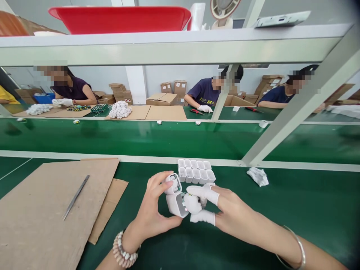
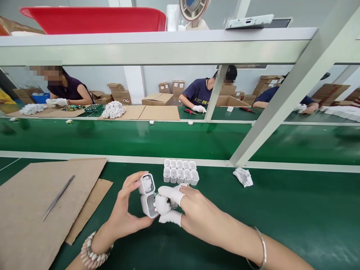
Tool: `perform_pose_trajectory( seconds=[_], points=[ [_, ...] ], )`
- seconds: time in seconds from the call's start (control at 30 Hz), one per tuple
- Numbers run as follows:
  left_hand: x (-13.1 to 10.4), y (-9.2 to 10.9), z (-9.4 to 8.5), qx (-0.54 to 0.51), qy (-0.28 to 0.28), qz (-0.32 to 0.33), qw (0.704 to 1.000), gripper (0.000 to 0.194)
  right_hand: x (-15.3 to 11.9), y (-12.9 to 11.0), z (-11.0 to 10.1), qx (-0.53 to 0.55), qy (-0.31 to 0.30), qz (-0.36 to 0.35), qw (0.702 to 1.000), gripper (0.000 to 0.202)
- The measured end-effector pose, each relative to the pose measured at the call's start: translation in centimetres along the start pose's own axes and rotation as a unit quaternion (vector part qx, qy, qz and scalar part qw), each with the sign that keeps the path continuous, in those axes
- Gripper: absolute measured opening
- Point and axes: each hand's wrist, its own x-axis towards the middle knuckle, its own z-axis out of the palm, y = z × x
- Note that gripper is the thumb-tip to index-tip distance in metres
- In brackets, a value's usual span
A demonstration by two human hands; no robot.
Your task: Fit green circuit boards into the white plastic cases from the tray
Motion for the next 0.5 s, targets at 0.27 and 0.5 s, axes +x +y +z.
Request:
perform_pose_trajectory(
  seconds=[0.27, 0.5],
  points=[
    [0.1, 0.0, 0.1, 0.04, -0.032, -0.009, 0.999, 0.082, -1.3, 0.0, 0.8, -0.114, 0.006, -0.025, 0.993, 0.024],
    [0.1, 0.3, 0.2, 0.054, -0.055, -0.01, 0.997, 0.081, -1.7, -0.4, 1.1, -0.145, 0.001, -0.033, 0.989, 0.014]
  ],
)
